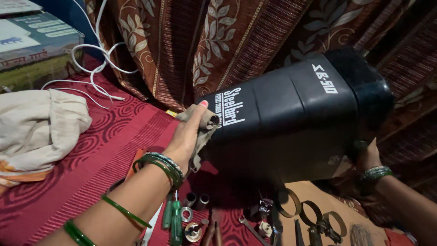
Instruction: The person wipes the exterior of a black plastic tool box with a cloth, opens the box, and then uses the cloth and their hands to handle various tools including a pipe wrench, pliers, and a screwdriver on a red patterned surface.
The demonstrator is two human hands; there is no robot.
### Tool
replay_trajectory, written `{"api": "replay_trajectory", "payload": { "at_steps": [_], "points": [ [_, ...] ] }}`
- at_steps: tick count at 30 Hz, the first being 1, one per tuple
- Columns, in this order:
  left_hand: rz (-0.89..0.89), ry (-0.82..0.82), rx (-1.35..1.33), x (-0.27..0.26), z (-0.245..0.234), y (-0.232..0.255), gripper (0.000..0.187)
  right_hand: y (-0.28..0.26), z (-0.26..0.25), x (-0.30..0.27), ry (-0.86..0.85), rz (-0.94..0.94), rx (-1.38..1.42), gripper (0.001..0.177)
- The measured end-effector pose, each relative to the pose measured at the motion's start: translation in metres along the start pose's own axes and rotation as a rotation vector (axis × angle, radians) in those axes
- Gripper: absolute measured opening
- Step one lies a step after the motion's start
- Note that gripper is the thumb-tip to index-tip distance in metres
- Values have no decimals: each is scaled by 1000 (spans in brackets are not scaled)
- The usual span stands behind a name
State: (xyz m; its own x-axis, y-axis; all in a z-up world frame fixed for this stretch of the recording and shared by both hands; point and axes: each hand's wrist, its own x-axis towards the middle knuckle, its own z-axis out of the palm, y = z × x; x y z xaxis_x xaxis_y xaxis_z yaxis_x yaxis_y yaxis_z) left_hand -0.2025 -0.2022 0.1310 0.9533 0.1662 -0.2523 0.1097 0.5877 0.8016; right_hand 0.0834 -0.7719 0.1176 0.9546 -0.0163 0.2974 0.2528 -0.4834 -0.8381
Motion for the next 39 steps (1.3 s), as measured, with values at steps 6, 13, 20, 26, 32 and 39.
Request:
{"api": "replay_trajectory", "payload": {
  "at_steps": [6,13,20,26,32,39],
  "points": [
    [76,-59,31,-3,2,-4,71,-7,15,-2,70,266,438,57],
    [118,-46,92,-32,8,-1,62,-13,11,12,128,380,458,45],
    [71,-129,90,-79,25,2,59,-39,13,18,120,368,370,44],
    [17,-239,-7,-101,30,-16,50,-42,-3,8,165,374,349,43],
    [60,-397,-118,-110,25,-48,63,-34,-4,-10,214,384,366,42],
    [-53,-351,-238,-107,23,-68,68,-37,-4,-20,234,380,367,41]
  ]
}}
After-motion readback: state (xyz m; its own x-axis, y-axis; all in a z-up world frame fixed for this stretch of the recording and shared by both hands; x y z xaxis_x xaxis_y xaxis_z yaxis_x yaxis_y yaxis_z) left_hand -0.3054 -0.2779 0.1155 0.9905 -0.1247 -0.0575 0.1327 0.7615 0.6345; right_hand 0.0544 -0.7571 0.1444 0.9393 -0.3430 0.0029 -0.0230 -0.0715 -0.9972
